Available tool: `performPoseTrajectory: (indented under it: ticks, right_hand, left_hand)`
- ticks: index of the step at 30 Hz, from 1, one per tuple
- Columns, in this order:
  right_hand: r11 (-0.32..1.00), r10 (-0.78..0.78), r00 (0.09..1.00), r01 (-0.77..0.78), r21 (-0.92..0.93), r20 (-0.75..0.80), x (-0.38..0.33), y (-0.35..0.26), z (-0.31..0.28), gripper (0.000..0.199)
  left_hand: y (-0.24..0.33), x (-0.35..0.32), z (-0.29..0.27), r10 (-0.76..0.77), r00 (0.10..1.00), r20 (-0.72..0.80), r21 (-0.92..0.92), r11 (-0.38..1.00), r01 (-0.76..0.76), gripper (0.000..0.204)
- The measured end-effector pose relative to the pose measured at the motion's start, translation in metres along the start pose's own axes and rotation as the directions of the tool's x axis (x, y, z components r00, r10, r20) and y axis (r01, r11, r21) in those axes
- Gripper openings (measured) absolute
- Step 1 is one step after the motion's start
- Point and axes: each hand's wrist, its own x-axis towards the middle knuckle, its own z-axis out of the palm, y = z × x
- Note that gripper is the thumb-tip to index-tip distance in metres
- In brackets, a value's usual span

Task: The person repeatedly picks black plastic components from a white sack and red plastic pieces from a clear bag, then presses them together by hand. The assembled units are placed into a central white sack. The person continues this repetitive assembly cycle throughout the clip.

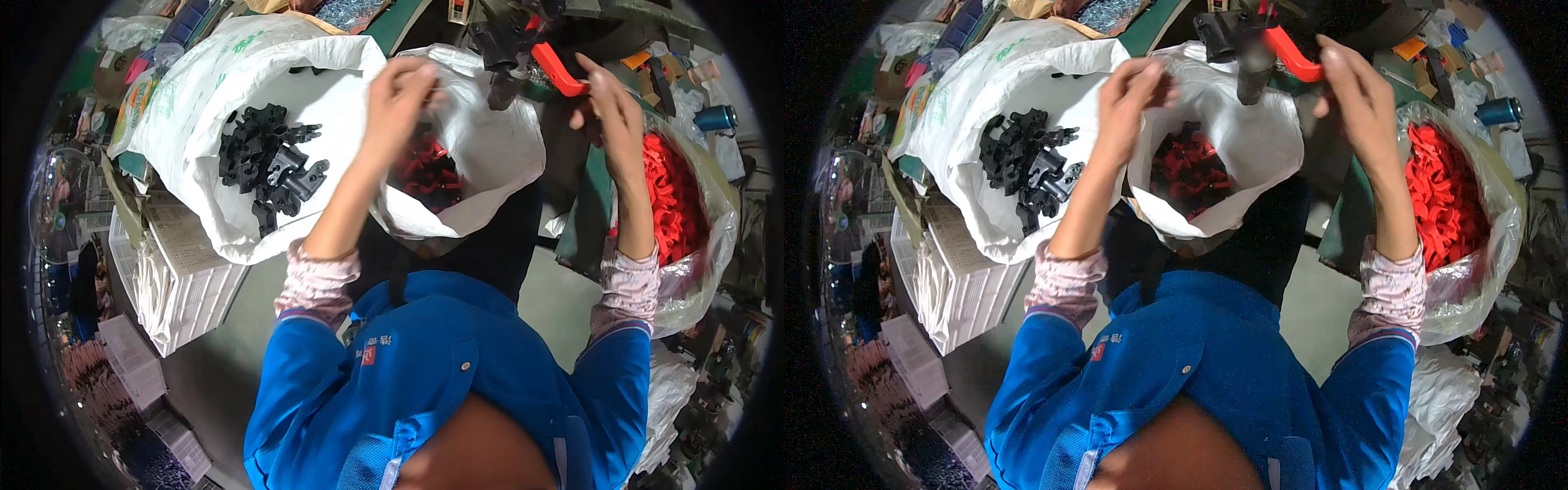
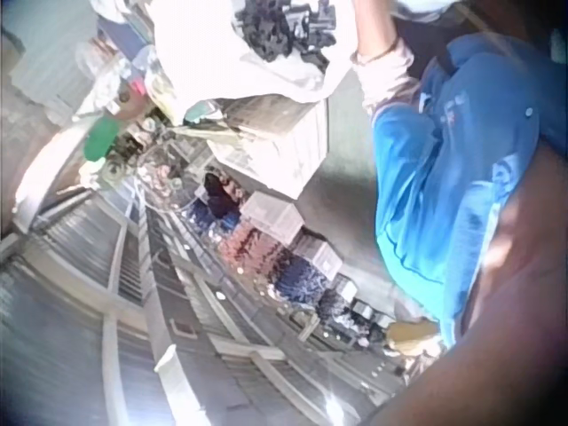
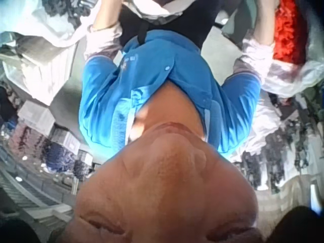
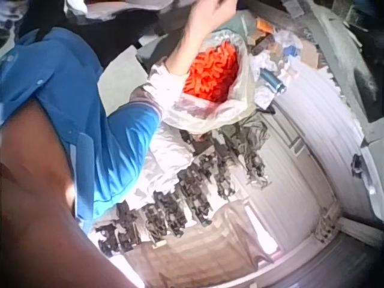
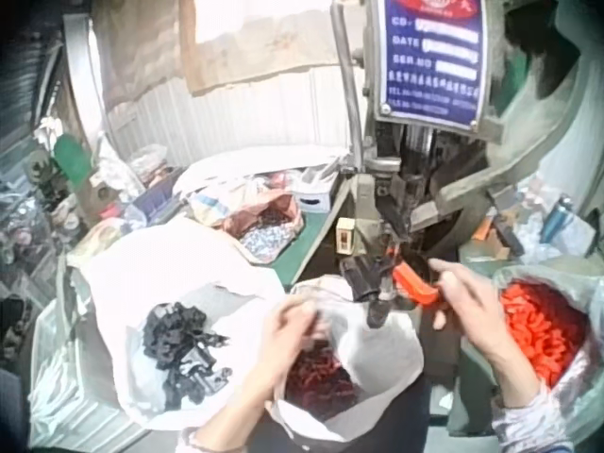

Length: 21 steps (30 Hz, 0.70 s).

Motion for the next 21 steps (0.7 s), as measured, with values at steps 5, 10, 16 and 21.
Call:
performPoseTrajectory:
  ticks: [5, 10, 16, 21]
  right_hand:
    - [0.971, 0.171, 0.971, -0.195, -0.137, -0.17, -0.066, 0.064, -0.014, 0.032]
    - [0.921, 0.193, 0.981, -0.184, -0.343, -0.01, -0.139, 0.069, -0.004, 0.02]
    - [0.516, 0.043, 0.922, -0.35, -0.782, -0.385, -0.179, 0.059, -0.097, 0.02]
    - [0.068, 0.143, 0.9, -0.424, -0.903, -0.412, -0.206, 0.083, -0.133, 0.024]
  left_hand:
    - [-0.025, -0.012, -0.165, 0.103, 0.991, 0.082, 0.99, 0.102, -0.093, 0.047]
    - [-0.054, -0.03, -0.258, -0.079, 0.997, -0.014, 0.994, -0.106, 0.006, 0.043]
    - [-0.029, -0.031, -0.223, 0.063, 0.869, -0.49, 0.393, 0.906, 0.156, 0.051]
    - [-0.041, -0.038, -0.2, -0.231, 0.93, -0.287, -0.639, 0.769, -0.007, 0.034]
